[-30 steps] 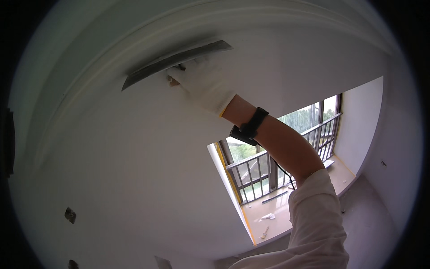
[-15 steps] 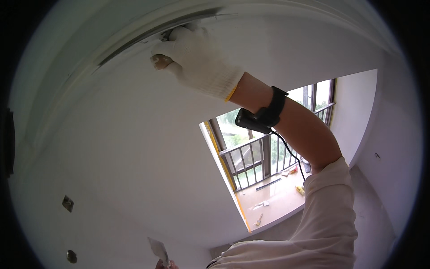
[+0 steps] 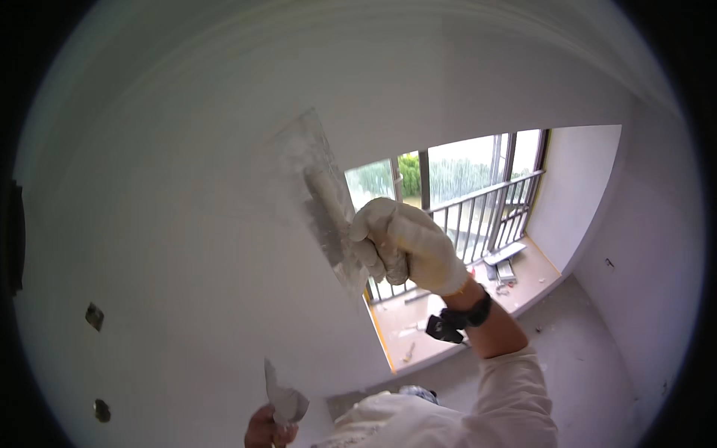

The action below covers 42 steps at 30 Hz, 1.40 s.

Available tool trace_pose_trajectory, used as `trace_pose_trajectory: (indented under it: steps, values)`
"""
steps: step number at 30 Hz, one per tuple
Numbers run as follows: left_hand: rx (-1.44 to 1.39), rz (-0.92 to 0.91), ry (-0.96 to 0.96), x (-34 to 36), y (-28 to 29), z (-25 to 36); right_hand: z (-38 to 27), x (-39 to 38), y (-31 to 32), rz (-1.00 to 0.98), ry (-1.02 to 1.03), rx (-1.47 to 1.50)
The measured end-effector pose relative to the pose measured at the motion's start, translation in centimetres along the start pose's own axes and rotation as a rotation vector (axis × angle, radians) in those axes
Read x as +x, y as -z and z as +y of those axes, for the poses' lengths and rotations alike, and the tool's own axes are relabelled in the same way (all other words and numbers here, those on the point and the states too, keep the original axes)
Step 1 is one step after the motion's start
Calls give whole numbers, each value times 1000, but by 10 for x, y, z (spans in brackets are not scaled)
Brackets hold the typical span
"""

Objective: Applying plaster or putty compound to the ceiling using a trowel and a putty knife.

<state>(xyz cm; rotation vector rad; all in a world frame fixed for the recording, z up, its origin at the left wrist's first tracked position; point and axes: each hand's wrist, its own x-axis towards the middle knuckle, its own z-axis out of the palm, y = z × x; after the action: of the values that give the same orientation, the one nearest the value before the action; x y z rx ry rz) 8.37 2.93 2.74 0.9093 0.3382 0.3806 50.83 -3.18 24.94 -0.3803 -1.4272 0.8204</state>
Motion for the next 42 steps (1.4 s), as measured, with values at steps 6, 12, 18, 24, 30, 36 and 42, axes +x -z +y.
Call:
trace_pose_trajectory:
  steps: [6, 12, 18, 24, 30, 36, 42]
  values:
    - [293, -278, 298, 80, -73, 34, 102, -71, 1, 199, -235, 1150]
    - [137, -270, 198, 95, -83, 64, 101, -95, 24, -104, -563, 516]
    - [93, -12, -55, 72, -66, 58, 81, -109, 78, -38, -968, -394]
    - [-55, 189, -115, 22, -57, 45, 21, -21, 56, 72, -48, -1133]
    - [7, 281, -225, -3, -32, 29, 9, 132, 66, 136, 652, -1914]
    - [51, 550, -307, -36, -49, 7, 3, 225, 80, 333, 633, -1893]
    - [3, 566, -348, -50, -34, -1, -10, 246, 76, 330, 834, -1927]
